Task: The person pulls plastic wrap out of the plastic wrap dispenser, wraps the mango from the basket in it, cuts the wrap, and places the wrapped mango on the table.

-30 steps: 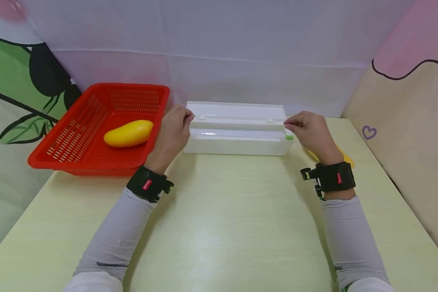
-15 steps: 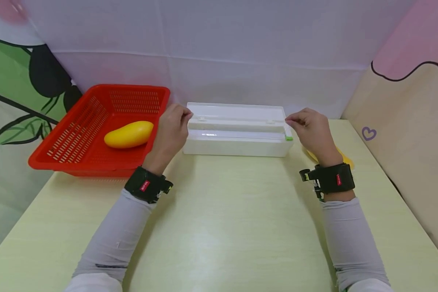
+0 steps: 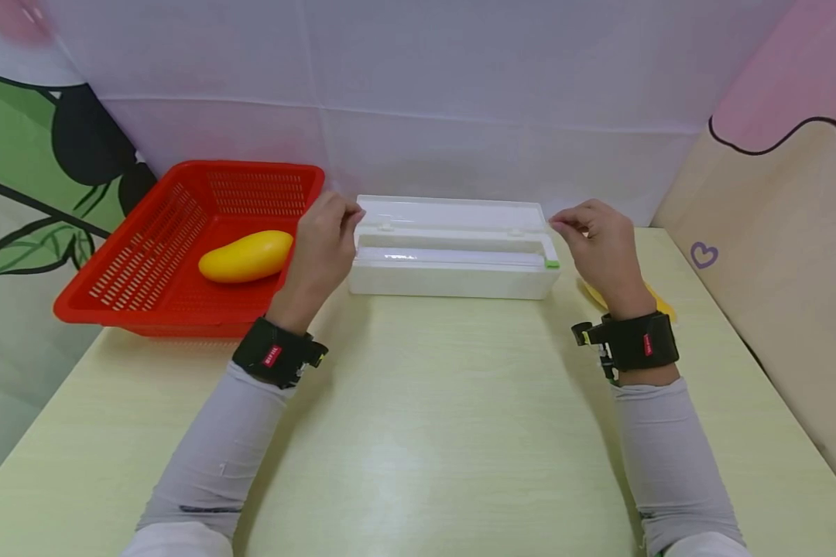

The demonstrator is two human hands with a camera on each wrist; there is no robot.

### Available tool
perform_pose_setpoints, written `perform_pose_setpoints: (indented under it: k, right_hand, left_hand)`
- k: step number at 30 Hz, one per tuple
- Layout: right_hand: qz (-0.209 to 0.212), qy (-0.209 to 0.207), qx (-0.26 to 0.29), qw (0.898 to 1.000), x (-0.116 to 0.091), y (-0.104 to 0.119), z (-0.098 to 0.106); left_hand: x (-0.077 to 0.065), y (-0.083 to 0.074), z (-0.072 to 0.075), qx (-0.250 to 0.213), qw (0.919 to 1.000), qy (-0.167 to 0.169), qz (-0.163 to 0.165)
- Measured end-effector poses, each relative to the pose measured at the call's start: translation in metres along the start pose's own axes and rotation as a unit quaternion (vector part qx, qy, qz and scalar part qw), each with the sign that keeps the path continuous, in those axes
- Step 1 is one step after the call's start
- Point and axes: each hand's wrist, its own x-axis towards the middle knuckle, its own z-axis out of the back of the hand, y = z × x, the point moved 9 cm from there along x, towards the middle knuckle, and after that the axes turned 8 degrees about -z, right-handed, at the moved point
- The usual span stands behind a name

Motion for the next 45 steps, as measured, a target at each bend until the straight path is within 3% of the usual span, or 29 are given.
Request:
perform_pose_setpoints:
  k: [20, 45]
  right_hand:
    - [0.033, -0.066, 0.021, 0.997, 0.002, 0.013, 0.017]
    - [0.040, -0.129, 0.048, 0.990, -0.005, 0.029, 0.033]
  left_hand:
    - [0.005, -0.012, 0.015, 0.009, 0.9998, -0.018, -0.008]
    - [0.005, -0.022, 0.032, -0.001, 0.9988, -0.048, -0.011]
